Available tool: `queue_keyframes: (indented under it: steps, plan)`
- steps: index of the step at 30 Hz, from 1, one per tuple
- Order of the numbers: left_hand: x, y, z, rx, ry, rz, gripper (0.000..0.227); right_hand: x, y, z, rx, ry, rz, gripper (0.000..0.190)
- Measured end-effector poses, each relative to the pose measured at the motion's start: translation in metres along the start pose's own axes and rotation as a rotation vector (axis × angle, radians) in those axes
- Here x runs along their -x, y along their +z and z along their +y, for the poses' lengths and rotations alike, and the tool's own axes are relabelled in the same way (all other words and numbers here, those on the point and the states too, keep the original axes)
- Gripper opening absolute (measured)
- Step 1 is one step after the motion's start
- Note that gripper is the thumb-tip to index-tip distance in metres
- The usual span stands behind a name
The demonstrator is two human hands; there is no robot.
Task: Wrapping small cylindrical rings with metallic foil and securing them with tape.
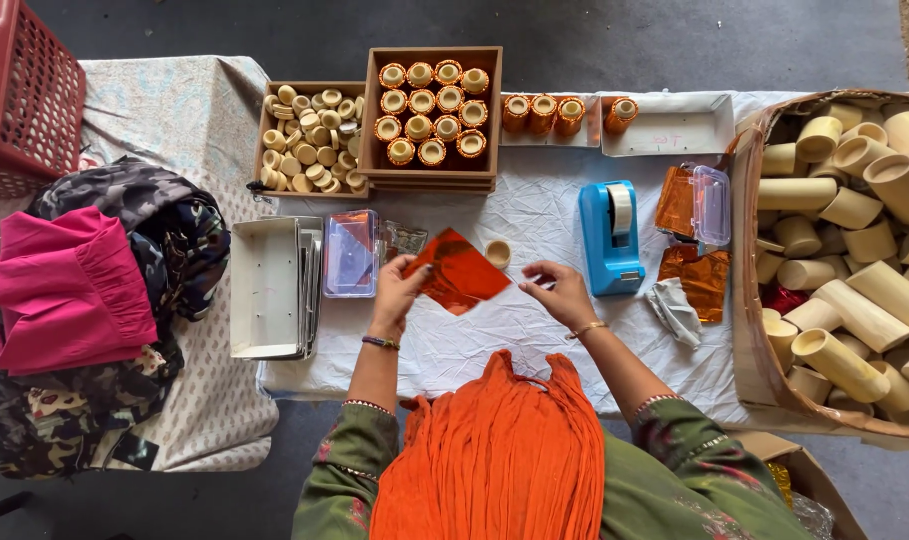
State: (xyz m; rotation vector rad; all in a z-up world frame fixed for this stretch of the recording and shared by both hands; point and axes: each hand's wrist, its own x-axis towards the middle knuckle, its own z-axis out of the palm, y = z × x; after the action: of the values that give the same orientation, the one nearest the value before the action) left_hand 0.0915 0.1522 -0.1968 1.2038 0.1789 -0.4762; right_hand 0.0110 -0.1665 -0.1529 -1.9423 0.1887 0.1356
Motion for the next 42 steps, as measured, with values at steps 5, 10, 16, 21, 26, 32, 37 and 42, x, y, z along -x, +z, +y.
queue_keyframes:
  steps: [5,10,16,21,26,32,37,42]
  plan:
    - [0.017,0.047,0.074,-0.404,0.351,0.294,0.013,-0.021,0.019,-0.025,0.377,-0.16,0.052,0.065]
    - [0.036,0.095,0.107,-0.789,0.604,0.48,0.014,-0.038,0.037,-0.04,0.515,-0.184,0.0,0.087]
    - [0.021,0.069,0.02,-1.214,0.919,0.06,0.017,-0.042,0.036,-0.018,0.474,-0.155,0.086,0.063]
    - [0.032,0.059,-0.006,-1.462,0.483,-0.216,0.032,-0.032,0.015,-0.004,0.349,-0.101,0.2,0.056]
    - [0.041,0.048,-0.01,-1.437,0.286,-0.247,0.053,-0.026,0.004,0.031,0.154,0.049,0.24,0.058]
    - [0.041,0.016,-0.023,-1.189,0.347,0.237,0.045,-0.015,-0.007,0.013,0.471,-0.237,0.386,0.058]
    - [0.043,-0.017,0.018,-1.353,0.53,0.569,0.049,-0.016,0.016,-0.004,0.843,-0.37,0.298,0.041]
    - [0.03,-0.032,0.057,-1.491,0.378,0.703,0.087,-0.024,0.07,-0.034,0.552,-0.172,-0.053,0.059]
